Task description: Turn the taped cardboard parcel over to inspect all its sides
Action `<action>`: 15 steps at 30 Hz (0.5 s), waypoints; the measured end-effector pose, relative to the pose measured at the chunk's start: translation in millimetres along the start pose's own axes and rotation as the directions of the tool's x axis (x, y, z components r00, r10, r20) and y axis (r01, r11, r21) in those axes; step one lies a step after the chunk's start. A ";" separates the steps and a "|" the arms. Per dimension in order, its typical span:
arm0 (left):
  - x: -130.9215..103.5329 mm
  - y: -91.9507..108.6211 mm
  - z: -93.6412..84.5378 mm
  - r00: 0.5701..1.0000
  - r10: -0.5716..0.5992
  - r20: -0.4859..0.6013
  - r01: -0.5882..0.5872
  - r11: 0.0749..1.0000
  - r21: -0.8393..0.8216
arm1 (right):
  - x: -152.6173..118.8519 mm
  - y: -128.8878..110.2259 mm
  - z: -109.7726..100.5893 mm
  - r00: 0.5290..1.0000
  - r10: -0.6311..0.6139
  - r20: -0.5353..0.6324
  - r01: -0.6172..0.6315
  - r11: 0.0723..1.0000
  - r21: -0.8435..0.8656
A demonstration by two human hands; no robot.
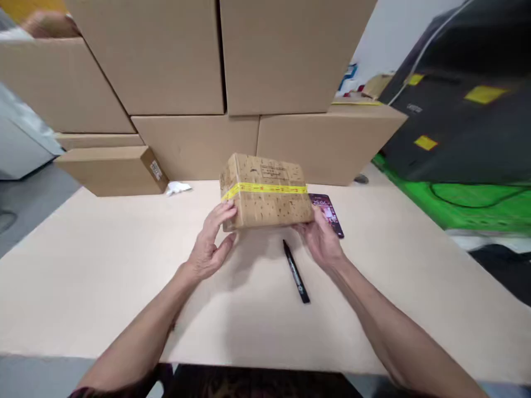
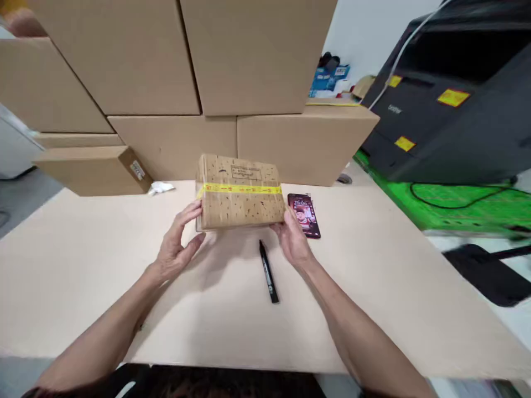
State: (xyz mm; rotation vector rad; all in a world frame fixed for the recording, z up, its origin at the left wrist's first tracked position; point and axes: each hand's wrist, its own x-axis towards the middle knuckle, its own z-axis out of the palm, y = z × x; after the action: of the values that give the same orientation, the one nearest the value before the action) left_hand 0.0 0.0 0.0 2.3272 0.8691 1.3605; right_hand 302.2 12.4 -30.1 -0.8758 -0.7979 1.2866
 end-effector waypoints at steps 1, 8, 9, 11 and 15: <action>-2.2 -1.3 1.2 0.997 -0.075 -0.016 0.075 0.996 -0.051 | -0.4 1.4 0.5 1.000 0.001 0.006 -0.001 1.000 -0.018; -5.3 -10.7 11.8 0.758 -0.636 -0.148 0.525 0.728 -0.441 | -3.9 10.8 2.5 1.000 0.013 0.022 -0.010 0.993 -0.116; -3.1 -11.1 13.3 0.706 -0.695 -0.136 0.565 0.669 -0.483 | -4.6 11.3 3.0 0.999 0.017 0.027 -0.013 0.992 -0.128; 2.1 -10.5 15.5 0.660 -0.748 -0.067 0.600 0.579 -0.552 | -6.3 11.0 4.1 0.998 0.018 0.052 -0.010 0.989 -0.149; 8.8 -10.3 13.0 0.741 -0.671 0.011 0.525 0.569 -0.632 | -9.6 5.4 6.5 0.993 -0.033 0.117 0.053 0.984 -0.172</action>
State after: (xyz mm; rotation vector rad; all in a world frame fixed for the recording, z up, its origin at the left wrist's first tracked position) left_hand 10.9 14.0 -6.1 1.2148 0.9867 1.3298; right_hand 292.9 3.8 -32.0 -0.9257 -1.0265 1.2502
